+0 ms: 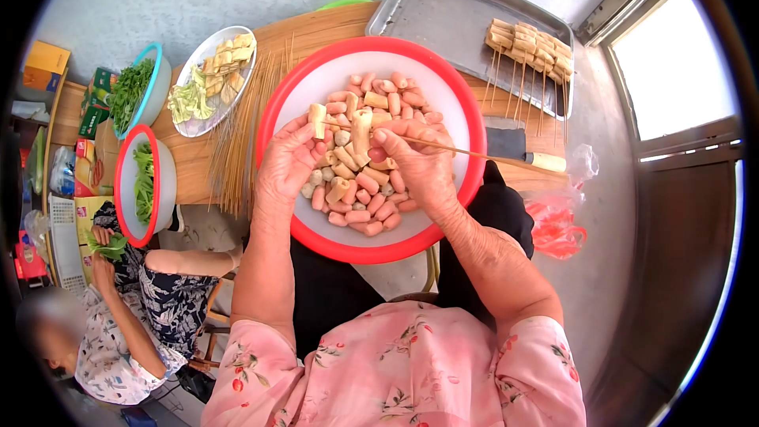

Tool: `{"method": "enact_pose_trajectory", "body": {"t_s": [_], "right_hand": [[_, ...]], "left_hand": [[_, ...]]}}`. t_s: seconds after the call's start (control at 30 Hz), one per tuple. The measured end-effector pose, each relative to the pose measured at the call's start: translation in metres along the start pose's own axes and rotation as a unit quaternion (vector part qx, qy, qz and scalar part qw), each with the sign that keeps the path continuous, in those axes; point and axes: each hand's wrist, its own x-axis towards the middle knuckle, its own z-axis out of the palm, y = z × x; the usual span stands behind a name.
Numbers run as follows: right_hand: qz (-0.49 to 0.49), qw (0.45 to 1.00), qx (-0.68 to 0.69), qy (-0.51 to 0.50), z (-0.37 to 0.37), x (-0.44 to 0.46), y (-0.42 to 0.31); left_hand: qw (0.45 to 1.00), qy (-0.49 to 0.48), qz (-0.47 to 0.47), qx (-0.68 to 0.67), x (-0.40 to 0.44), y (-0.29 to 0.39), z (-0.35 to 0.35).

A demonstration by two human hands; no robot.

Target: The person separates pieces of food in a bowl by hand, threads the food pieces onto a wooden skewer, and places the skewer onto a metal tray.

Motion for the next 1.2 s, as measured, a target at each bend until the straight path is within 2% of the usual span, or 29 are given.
{"method": "enact_pose_trajectory", "body": {"t_s": [0.3, 0.53, 0.7, 0.87, 0.97, 1.2], "right_hand": [[0.003, 1.000, -0.024, 0.001, 0.000, 0.002, -0.005], [0.016, 0.999, 0.036, 0.001, -0.003, 0.005, 0.006], [0.006, 1.000, 0.021, -0.018, -0.004, 0.005, 0.009], [0.018, 0.999, 0.037, -0.008, 0.001, 0.005, 0.020], [0.027, 0.999, 0.001, -0.017, 0.004, 0.007, 0.019], [0.055, 0.998, 0.015, 0.004, 0.004, 0.010, 0.012]], "left_hand": [[1.000, -0.004, 0.016, -0.003, -0.002, 0.004, 0.004], [0.999, 0.008, -0.027, -0.029, 0.002, -0.002, 0.005], [0.999, -0.003, -0.041, -0.016, -0.001, -0.002, 0.007], [0.999, 0.023, -0.040, 0.005, -0.004, -0.014, 0.017], [0.998, 0.031, -0.055, -0.009, -0.007, -0.023, 0.017], [0.998, 0.051, -0.024, -0.023, -0.004, -0.021, 0.024]]}}
